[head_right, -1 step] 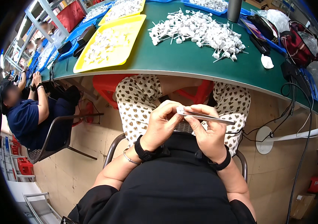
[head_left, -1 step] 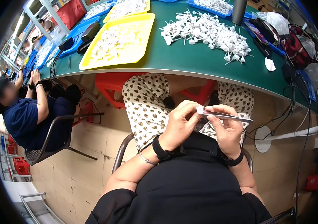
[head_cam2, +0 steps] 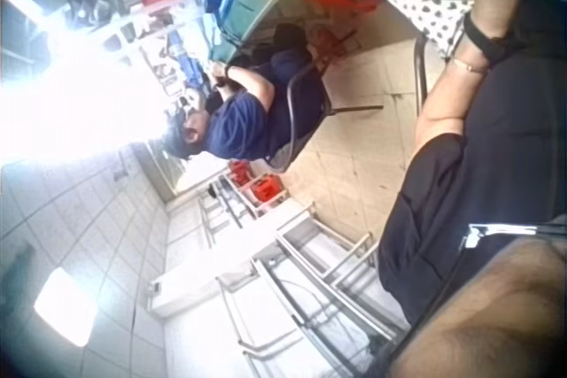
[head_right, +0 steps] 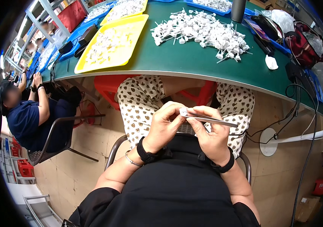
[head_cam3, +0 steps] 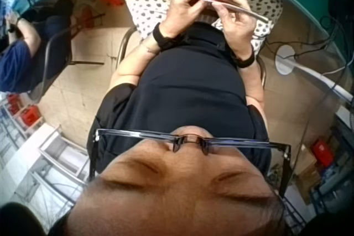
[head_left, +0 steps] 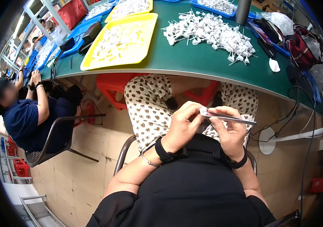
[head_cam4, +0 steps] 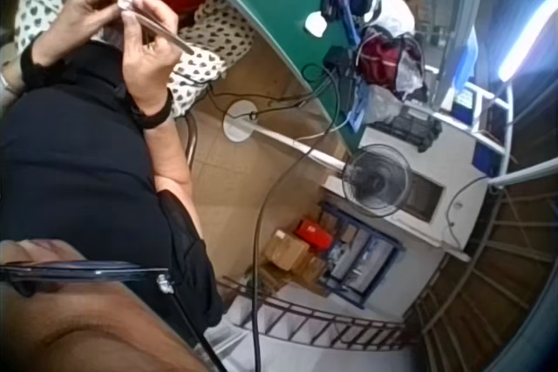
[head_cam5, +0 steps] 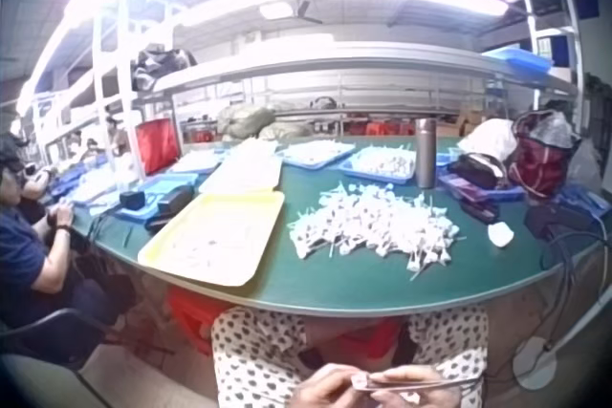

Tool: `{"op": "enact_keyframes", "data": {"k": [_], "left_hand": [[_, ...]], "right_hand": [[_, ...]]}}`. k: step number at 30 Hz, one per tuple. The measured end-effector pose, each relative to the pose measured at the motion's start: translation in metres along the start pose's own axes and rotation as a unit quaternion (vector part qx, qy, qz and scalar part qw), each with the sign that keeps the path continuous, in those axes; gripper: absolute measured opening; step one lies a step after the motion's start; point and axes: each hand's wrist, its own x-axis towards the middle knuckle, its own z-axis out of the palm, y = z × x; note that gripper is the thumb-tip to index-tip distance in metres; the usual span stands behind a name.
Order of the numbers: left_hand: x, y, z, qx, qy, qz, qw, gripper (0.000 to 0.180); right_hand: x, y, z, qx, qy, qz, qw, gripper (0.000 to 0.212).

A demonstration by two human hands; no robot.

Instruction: The person sits at a green workbench and uses tweezers to pick up small white plastic components from a pile. They manipulate each component individually, appearing to attach or adjust a small part, and then place the finished unit back onto the table. The process is repetitive and involves handling items one at a time.

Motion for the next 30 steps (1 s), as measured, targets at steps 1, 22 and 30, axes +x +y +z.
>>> {"op": "enact_keyframes", "data": {"k": [1,22,30], "left_hand": [[0.001,0.0,0.0,0.024,0.0,0.014,1.0,0.014],[-0.002,0.001,0.004,-0.006,-0.005,0.012,1.0,0.012],[-0.001,0.004,0.002,-0.02,-0.012,-0.007,1.0,0.01]], "right_hand": [[0.0,0.0,0.003,-0.012,0.019,-0.018,1.0,0.026],[0.0,0.001,-0.001,0.001,-0.002,0.013,1.0,0.017],[0.001,-0.001,0.0,0.087,0.001,0.062,0.994,0.016]]}}
